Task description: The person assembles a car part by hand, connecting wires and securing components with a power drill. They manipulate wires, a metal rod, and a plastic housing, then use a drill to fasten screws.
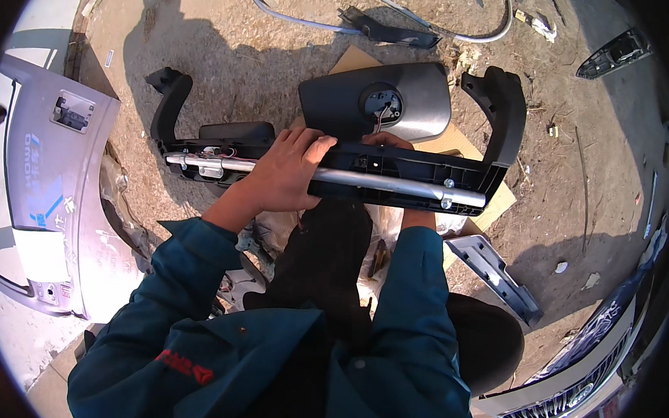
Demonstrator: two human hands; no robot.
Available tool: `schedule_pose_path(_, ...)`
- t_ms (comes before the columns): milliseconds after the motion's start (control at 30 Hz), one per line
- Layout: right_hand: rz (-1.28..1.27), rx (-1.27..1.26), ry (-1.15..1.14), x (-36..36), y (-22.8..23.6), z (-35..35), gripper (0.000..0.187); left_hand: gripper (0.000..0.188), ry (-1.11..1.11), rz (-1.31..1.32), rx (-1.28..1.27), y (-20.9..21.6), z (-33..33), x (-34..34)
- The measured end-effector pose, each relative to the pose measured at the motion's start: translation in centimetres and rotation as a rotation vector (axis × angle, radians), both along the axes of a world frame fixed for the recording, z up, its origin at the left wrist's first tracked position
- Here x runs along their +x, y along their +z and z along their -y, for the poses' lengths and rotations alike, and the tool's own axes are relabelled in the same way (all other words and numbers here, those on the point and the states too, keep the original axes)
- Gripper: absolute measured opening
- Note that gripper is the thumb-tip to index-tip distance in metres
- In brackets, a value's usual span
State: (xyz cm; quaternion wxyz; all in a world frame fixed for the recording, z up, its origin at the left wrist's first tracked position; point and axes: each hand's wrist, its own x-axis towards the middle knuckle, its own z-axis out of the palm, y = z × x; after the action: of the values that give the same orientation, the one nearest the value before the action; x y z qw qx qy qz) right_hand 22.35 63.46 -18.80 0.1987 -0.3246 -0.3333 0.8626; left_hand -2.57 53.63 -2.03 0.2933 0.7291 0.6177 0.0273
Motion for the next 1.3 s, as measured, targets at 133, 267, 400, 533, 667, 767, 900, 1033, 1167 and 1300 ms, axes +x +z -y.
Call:
schedule_pose_path(133,-0.156,0.024,0.072,1.4,-0.5,-1.3,0.047,0.104,0.008,0.008,0.039,0.1,0.0,0.2)
schedule_pose_path(267,-0.195,0.165,0.117,0.8,-0.3,-1.6,0.051,0.105,0.028,-0.009,0.051,0.0,0.1,0.1)
schedule_pose_path(400,-0.16,0.298,0.088,0.3,-0.8,-1.6,0.055,0.105,0.018,-0.013,0.054,0.2,-0.2,0.1)
schedule_pose_path(533,-0.105,-0.105,-0.107,0.2,-1.3,-0.2,0.058,0.105,0.027,-0.007,0.054,0.0,-0.3,0.4)
schedule_pose_path(667,-0.35,-0.444,-0.236,0.2,0.6,0.7,0.058,0.107,0.035,0.0,0.041,-0.9,0.1,0.3)
schedule_pose_path(767,-0.486,-0.278,-0.206,1.8,-1.9,1.5,0.061,0.107,0.022,0.029,0.042,-1.1,0.1,0.6)
schedule_pose_path(900,-0.196,-0.054,-0.044,1.6,-0.2,0.5,0.059,0.104,-0.016,0.03,0.104,-1.6,0.4,0.7)
schedule_pose_path(1033,-0.108,-0.031,0.056,0.4,1.4,-0.2,0.06,0.106,0.023,0.025,0.035,-1.4,0.6,0.6)
schedule_pose_path(1167,-0.28,-0.171,-0.008,0.6,-1.5,0.8,0.062,0.105,0.025,0.009,0.023,-1.2,0.2,0.7)
schedule_pose_path(1300,-0.367,-0.303,-0.087,1.9,-4.9,1.7,0.065,0.106,0.007,0.022,0.021,-1.3,-0.5,1.0)
